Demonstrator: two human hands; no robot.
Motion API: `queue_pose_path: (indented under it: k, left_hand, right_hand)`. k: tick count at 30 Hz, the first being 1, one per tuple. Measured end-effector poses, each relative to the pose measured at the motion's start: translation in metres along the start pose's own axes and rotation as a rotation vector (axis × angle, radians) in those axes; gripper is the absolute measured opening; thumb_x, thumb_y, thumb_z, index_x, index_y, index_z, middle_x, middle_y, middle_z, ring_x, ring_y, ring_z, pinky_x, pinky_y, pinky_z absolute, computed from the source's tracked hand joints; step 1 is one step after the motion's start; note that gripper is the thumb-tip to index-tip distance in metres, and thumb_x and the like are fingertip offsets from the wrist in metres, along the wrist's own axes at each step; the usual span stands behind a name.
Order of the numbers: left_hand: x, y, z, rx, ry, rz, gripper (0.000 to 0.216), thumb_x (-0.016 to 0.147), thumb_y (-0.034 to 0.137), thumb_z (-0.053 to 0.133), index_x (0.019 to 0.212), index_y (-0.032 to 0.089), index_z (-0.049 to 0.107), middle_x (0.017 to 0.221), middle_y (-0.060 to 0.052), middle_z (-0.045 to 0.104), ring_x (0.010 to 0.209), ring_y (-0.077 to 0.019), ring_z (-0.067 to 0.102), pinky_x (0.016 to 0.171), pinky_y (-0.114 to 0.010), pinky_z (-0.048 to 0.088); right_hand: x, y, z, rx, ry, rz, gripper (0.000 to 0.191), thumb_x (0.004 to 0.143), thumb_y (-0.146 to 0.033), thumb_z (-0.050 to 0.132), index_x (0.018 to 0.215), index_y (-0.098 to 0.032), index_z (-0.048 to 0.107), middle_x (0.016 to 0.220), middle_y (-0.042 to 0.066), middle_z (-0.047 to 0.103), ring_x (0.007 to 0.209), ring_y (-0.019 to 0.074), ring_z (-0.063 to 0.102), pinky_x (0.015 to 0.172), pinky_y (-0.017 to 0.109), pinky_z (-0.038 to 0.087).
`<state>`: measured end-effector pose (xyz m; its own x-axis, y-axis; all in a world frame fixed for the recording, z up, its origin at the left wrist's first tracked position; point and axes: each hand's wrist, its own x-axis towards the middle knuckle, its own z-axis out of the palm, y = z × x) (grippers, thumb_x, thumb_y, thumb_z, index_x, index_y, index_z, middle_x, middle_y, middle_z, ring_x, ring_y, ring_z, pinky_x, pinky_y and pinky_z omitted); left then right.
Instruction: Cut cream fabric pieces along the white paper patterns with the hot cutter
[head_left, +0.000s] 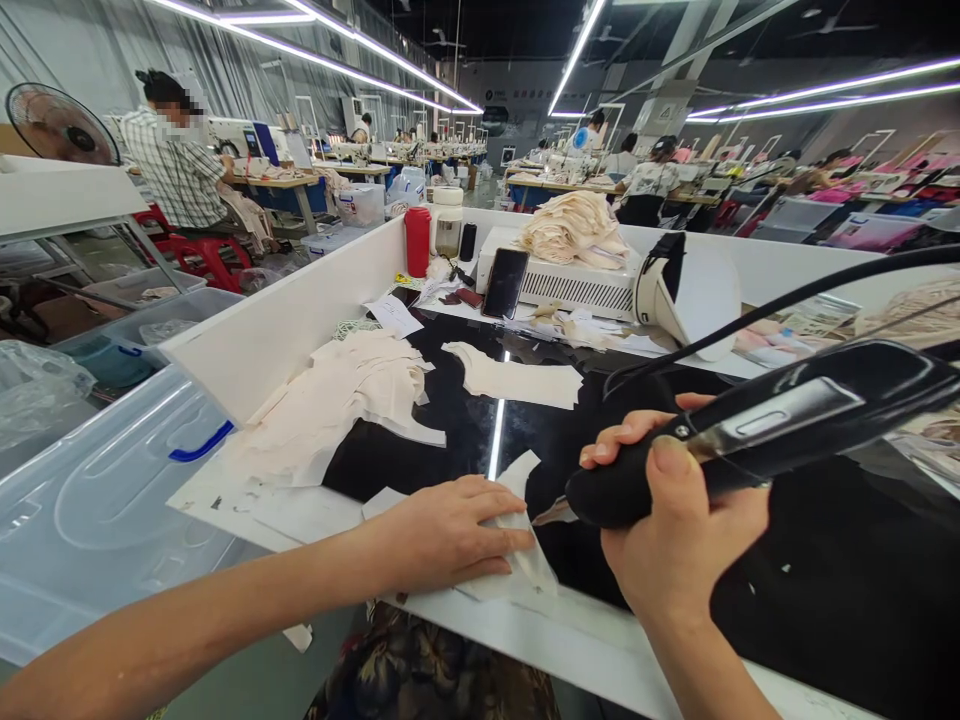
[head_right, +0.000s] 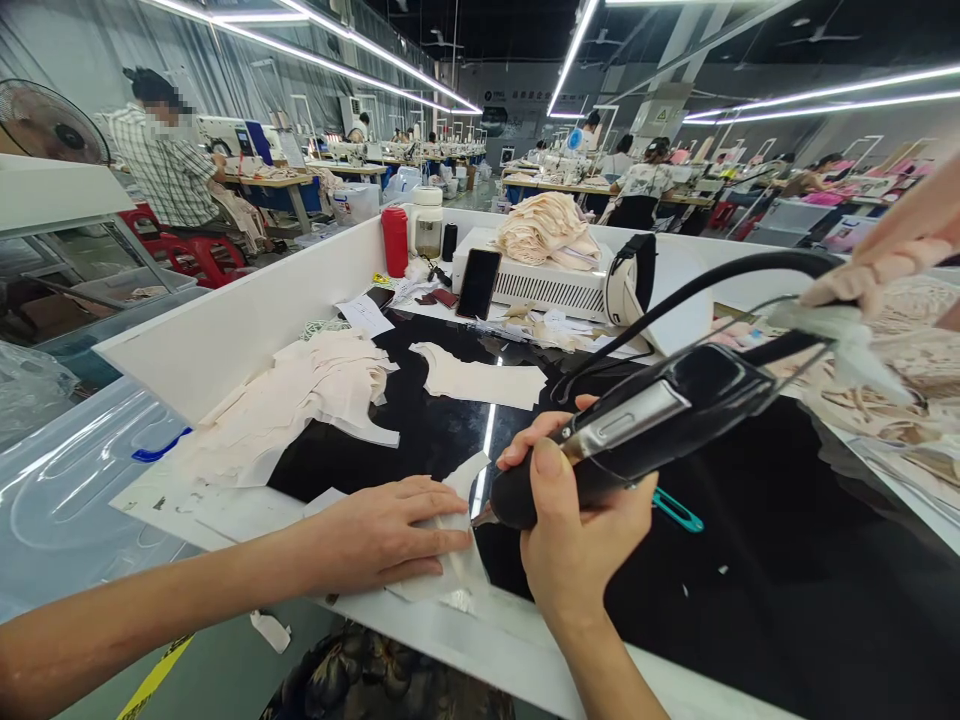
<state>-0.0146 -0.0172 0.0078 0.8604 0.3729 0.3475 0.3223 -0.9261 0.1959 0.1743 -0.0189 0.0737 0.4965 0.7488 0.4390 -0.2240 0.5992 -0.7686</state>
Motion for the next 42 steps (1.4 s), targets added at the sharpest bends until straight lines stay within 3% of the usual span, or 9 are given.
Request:
queue_pose_path:
  k: [16,25,31,36,42]
  left_hand:
    - [-0.002,0.001,0.005,0.005,-0.013,-0.033,0.033,0.106,0.036,0.059,0.133,0.019,0.068,0.151,-0.019,0.055,0.137,-0.0314,0.058,0.116,-0.045,0.049]
    - [0.000,0.027,-0.004,-0.006,0.010,-0.109,0.040,0.105,0.040,0.060,0.135,0.014,0.063,0.143,-0.022,0.060,0.135,-0.0334,0.058,0.115,-0.048,0.049]
    - [0.015,-0.006,-0.014,-0.082,0.044,-0.052,0.032,0.111,0.022,0.042,0.130,0.008,0.064,0.136,-0.016,0.066,0.129,-0.0233,0.061,0.115,-0.036,0.051]
    - [0.028,-0.040,-0.011,-0.152,-0.090,0.112,0.035,0.102,0.005,0.046,0.132,0.006,0.063,0.139,-0.015,0.066,0.132,-0.0234,0.061,0.114,-0.034,0.051]
    - [0.025,-0.052,-0.015,-0.197,-0.100,0.128,0.031,0.106,0.009,0.045,0.128,0.012,0.067,0.134,-0.013,0.069,0.127,-0.0215,0.065,0.109,-0.030,0.053]
  right_hand:
    - [0.003,0.006,0.004,-0.001,0.007,-0.004,0.042,0.075,-0.030,0.084,0.107,-0.024,0.058,0.074,-0.007,0.066,0.054,0.0135,0.061,0.053,0.030,0.055]
    - [-0.001,0.001,-0.001,-0.013,-0.018,0.019,0.042,0.076,-0.032,0.086,0.108,-0.023,0.060,0.074,-0.005,0.067,0.055,0.0141,0.061,0.053,0.030,0.055]
    - [-0.003,0.001,-0.003,-0.017,-0.030,0.010,0.042,0.077,-0.032,0.086,0.109,-0.023,0.060,0.075,-0.004,0.067,0.057,0.0144,0.061,0.055,0.030,0.056]
    - [-0.004,0.002,-0.004,-0.023,-0.043,-0.005,0.041,0.079,-0.030,0.085,0.111,-0.024,0.060,0.076,-0.004,0.067,0.058,0.0149,0.062,0.056,0.031,0.056]
    - [-0.005,0.004,-0.005,-0.033,-0.056,0.013,0.038,0.082,-0.029,0.082,0.112,-0.025,0.060,0.077,-0.004,0.066,0.060,0.0152,0.062,0.060,0.033,0.056]
